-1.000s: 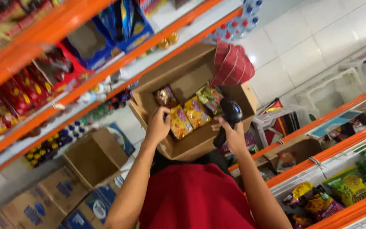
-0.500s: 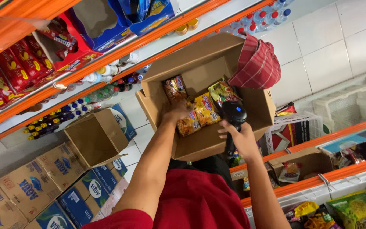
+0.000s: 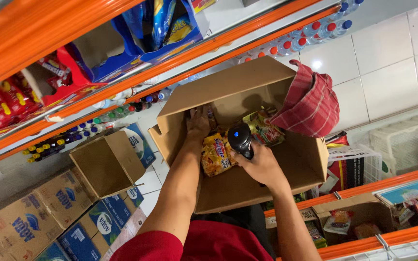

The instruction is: The person takes instant noodle packages from a cardboard box, scans their barcodes with a handheld scanner, and places them onto the store shelves.

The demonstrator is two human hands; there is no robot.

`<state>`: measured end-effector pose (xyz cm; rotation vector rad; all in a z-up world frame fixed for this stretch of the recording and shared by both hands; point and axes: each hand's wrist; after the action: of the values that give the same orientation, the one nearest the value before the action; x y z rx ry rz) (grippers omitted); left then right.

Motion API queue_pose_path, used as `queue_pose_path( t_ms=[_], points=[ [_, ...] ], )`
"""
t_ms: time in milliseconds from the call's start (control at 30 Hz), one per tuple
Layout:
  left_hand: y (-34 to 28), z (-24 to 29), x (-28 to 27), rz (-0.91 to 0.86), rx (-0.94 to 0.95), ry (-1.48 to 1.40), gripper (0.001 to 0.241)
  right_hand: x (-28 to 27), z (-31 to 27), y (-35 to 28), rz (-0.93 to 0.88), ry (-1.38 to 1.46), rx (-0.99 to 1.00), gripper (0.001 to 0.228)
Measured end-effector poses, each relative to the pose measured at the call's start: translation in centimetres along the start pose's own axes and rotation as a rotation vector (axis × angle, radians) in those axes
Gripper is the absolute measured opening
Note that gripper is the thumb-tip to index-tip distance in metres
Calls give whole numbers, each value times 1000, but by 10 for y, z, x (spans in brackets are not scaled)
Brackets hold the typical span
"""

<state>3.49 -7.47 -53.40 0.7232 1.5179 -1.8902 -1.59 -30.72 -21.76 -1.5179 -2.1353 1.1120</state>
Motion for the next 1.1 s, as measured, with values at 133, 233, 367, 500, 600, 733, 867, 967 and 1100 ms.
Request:
queue_pose_path(
  t_ms=[133,233,367,500,600,733,867,967,1100],
  points=[
    [6,13,-41,-316,-93,54,93,-6,19,18,70,-66,-145,35],
    [-3,25,-59,-309,-141,-15,94,-9,27,21,32,-16,-78,30],
    [-2,36,-60,-375,-186,-38,97,-12,33,24,1,120,57,30],
    [-4,42,-51,-166,-171,-15,53,-8,42,26,-7,145,18,28],
    [-16,43,-56,-114,-97,72,54,-7,38,26,-22,261,-105,28],
    [-19,47,-58,-207,-51,188,59,-7,28,18,0,170,-7,28],
    [-23,50,-47,-411,8,266,73,-6,22,14,-7,203,-6,29],
    [-38,48,-61,6,96,190,49,-10,16,3,15,175,-4,29],
    [-96,65,-138,9,110,138,40,-13,10,-24,110,38,42,35]
  ],
)
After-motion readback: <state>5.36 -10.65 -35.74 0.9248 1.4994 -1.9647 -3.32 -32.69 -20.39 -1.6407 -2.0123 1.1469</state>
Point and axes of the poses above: each hand's wrist, its own y-axis towards the middle knuckle, its own x-axis out of the palm, z = x × y, and after that the axes turned 8 degrees about -z, right-handed
